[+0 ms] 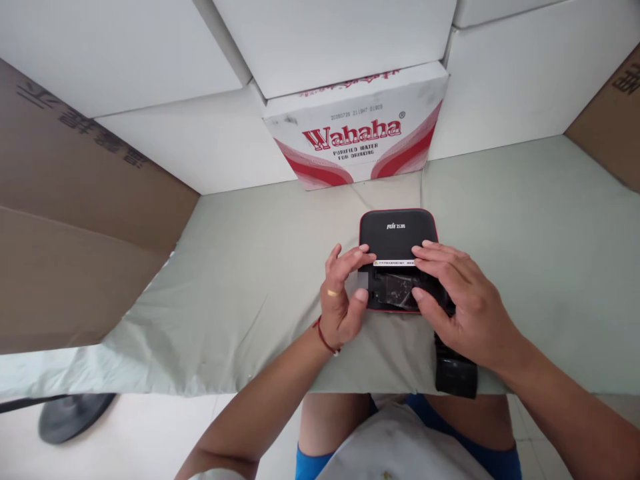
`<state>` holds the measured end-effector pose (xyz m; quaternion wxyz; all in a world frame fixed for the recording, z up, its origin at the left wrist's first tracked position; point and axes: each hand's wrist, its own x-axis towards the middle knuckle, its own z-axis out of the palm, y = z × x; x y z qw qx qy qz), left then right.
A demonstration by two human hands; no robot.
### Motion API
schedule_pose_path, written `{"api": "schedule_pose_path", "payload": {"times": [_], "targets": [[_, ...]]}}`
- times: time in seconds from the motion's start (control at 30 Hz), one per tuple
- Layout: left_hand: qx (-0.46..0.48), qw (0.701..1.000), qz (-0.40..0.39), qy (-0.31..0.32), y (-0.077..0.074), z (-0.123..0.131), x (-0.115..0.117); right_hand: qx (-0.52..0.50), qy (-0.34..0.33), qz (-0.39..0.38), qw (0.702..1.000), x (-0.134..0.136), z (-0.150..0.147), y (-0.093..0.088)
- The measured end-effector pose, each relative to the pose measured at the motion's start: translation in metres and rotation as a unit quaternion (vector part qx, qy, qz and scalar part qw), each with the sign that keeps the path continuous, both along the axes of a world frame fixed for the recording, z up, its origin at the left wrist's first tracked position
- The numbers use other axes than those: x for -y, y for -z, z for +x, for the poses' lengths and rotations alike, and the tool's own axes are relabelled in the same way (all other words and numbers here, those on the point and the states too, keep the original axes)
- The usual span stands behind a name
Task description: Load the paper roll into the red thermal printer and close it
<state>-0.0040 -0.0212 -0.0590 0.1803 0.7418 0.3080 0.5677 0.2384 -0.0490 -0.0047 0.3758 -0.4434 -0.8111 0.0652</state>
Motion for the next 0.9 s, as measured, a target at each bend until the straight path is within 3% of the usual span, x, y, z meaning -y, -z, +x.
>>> {"api": "schedule_pose_path", "payload": {"times": [0.27,0.47,0.57,0.73,0.9], "targets": [[0.062,0.992,-0.103,0.042,-0.002,-0.008,-0.009,-0.039,0.003,0.005,0.999,-0.001,-0.002,0.012],[0.161,0.968,-0.173,0.086,0.003,-0.003,-0.013,-0.028,-0.04,0.068,0.996,0.007,0.003,0.005],[0.213,0.943,-0.235,0.102,0.006,-0.004,-0.02,-0.007,-0.064,0.111,0.992,0.016,0.009,0.003],[0.259,0.868,-0.391,0.162,0.002,-0.004,-0.027,0.013,-0.061,0.13,0.99,0.024,0.015,0.008],[0.295,0.833,-0.43,0.187,0.0,0.004,-0.021,0.009,-0.05,0.15,0.987,0.024,0.012,0.01]]}}
